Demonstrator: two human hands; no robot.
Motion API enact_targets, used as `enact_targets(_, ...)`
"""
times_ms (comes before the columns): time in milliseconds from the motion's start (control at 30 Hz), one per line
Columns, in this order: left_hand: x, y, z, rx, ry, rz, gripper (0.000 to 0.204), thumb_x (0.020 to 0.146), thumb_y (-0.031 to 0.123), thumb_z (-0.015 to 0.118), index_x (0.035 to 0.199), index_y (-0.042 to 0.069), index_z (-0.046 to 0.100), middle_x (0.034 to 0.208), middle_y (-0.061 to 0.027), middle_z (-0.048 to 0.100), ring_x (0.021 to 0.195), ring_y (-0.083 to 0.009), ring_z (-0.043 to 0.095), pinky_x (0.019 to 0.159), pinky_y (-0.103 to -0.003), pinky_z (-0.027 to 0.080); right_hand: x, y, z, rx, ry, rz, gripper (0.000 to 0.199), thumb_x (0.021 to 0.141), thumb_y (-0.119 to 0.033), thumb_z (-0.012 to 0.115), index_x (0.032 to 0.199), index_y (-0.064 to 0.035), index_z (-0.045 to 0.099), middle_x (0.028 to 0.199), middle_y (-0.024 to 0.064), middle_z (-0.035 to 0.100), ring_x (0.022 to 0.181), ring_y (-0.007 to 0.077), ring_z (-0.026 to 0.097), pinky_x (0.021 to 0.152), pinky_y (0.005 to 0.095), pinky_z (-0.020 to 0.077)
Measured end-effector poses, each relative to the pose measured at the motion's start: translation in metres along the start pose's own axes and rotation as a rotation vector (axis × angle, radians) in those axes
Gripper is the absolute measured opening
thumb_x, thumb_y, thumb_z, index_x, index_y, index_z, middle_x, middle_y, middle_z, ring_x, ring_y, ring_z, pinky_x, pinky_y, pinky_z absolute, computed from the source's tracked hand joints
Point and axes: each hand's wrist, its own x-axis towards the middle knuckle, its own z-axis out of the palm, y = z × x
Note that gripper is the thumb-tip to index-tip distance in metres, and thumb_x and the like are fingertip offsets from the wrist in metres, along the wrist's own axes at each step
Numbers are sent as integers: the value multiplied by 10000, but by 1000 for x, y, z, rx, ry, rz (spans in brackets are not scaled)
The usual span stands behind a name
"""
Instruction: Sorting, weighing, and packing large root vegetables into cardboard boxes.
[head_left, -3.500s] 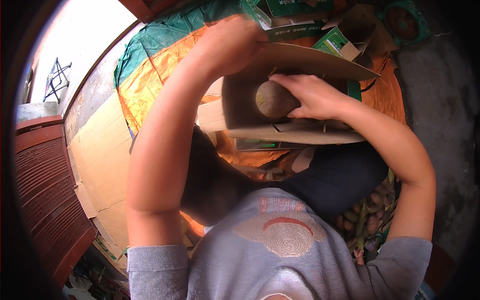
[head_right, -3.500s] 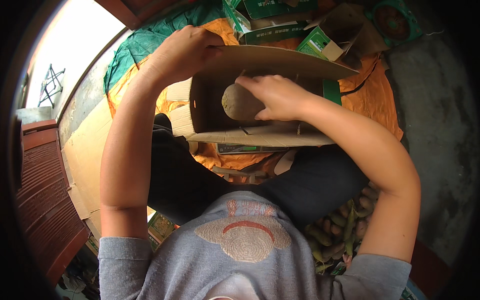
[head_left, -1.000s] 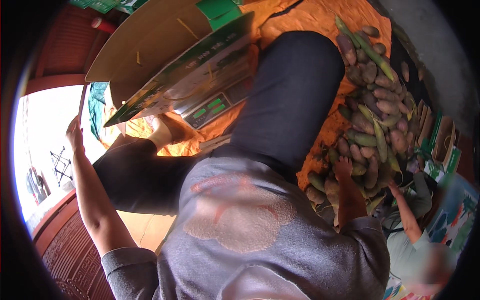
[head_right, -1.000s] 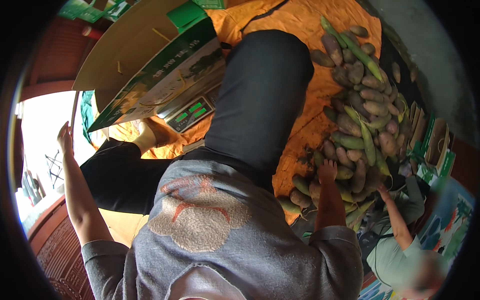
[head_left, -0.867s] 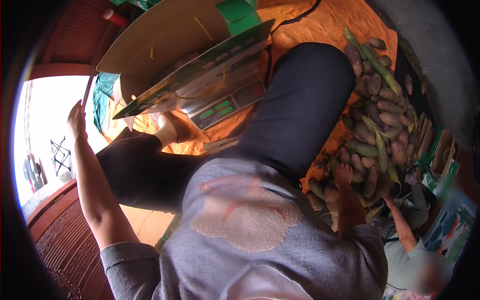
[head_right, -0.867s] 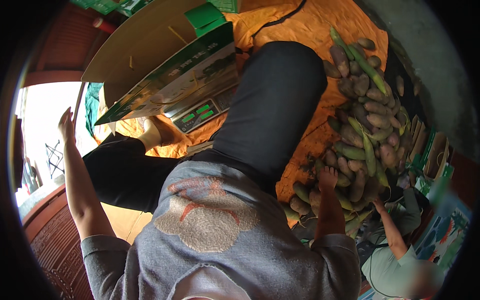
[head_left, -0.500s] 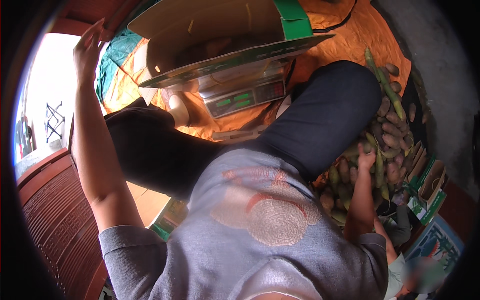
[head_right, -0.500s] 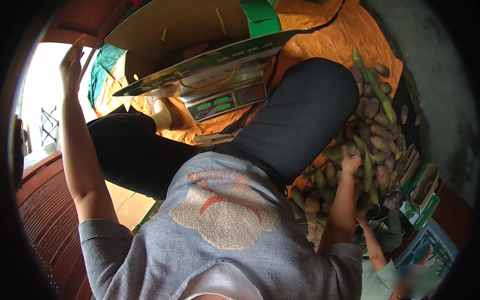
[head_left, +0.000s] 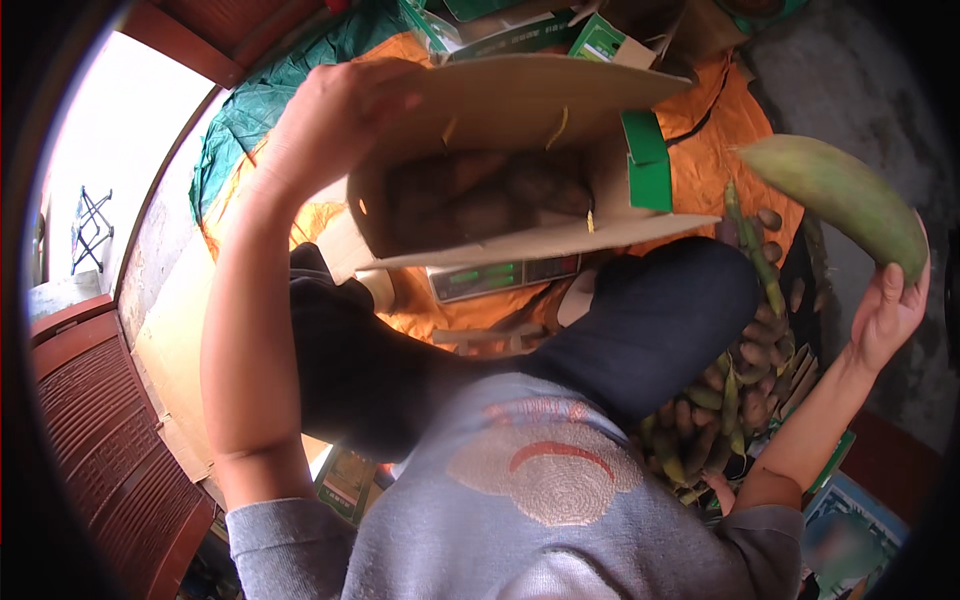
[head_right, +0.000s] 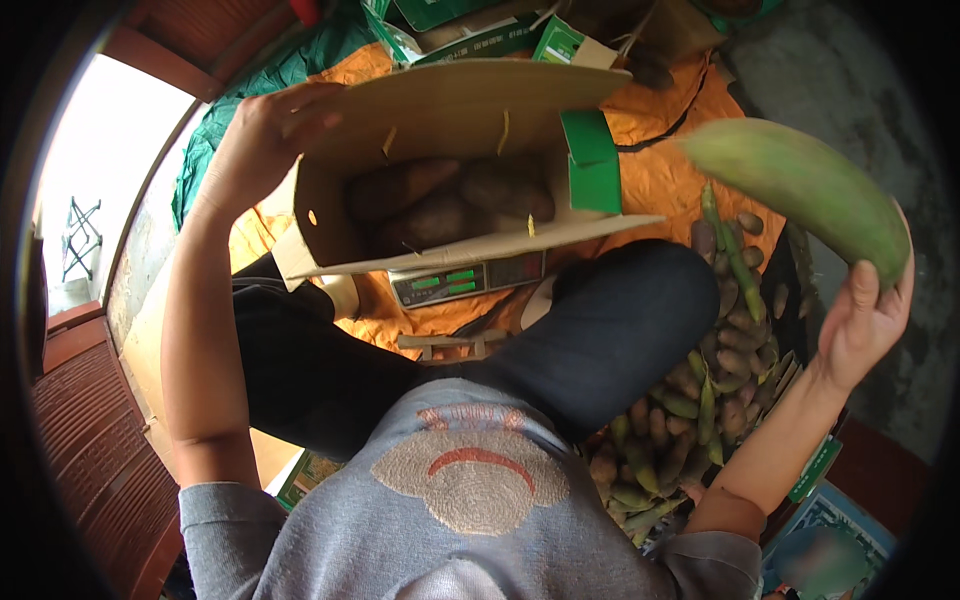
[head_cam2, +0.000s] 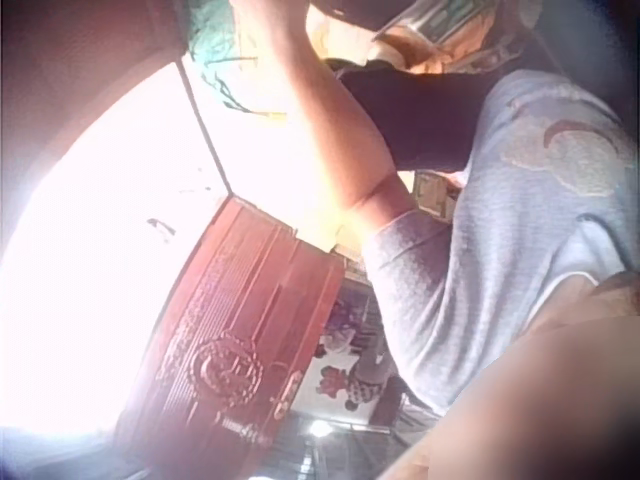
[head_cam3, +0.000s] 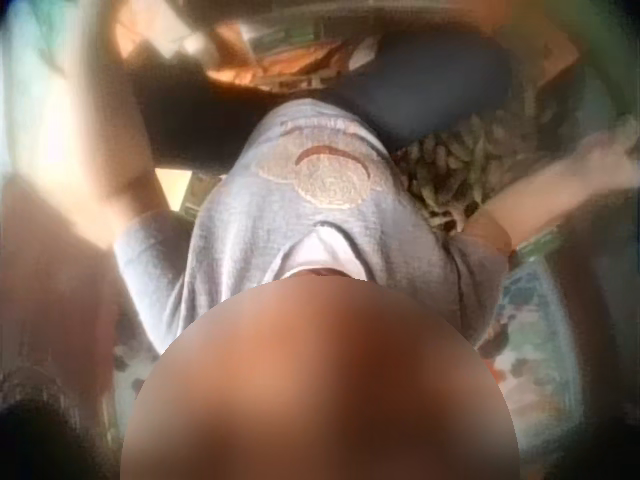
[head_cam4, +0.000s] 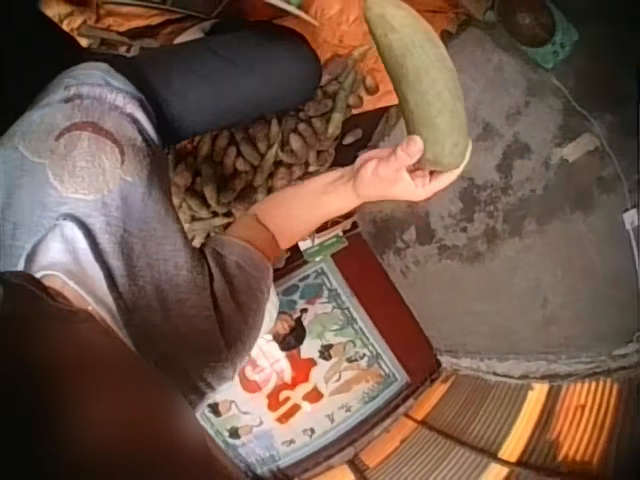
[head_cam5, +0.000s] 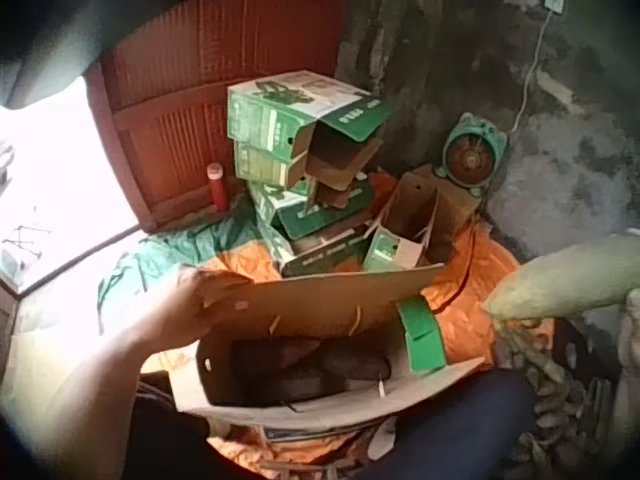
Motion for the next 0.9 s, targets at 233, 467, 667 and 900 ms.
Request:
enact_targets(233, -4, -10, 5, 161, 66, -67, 190, 926, 114, 649, 1094, 90, 734, 905, -170, 726, 829, -379, 688, 761, -465, 542, 34, -7, 232, -88, -803, -100, 633, 768, -216, 842, 1328, -39, 607, 1226, 119, 695, 1108, 250, 683, 969, 358, 526)
enact_targets(467, -2, -14, 4, 172, 97, -61, 161, 920, 111, 646, 1052, 105, 738, 866, -157, 719, 834, -369, 688, 747, -466, 542, 15, 35, 353, -698, -1510, -182, 609, 779, -273, 821, 1302, -44, 608, 1184, 188, 687, 1098, 384, 665, 930, 455, 539)
enact_targets(667, 2, -20, 4, 107, 90, 2, 175, 931, 111, 647, 1080, 93, 738, 890, -153, 728, 839, -367, 693, 757, -459, 543, 9, 41, 338, -323, -1149, -386, 609, 858, -273, 759, 1402, -99, 545, 1200, 179, 684, 1141, 379, 646, 958, 462, 532)
enact_targets(900, -5, -10, -2, -57, 32, -167, 324, 983, 345, 637, 1151, 89, 743, 991, -183, 744, 919, -315, 729, 815, -405, 569, 1, 33, 154, -157, -166, -10, 344, 995, -34, 621, 1332, 24, 588, 1215, 135, 695, 1084, 171, 675, 978, 305, 526)
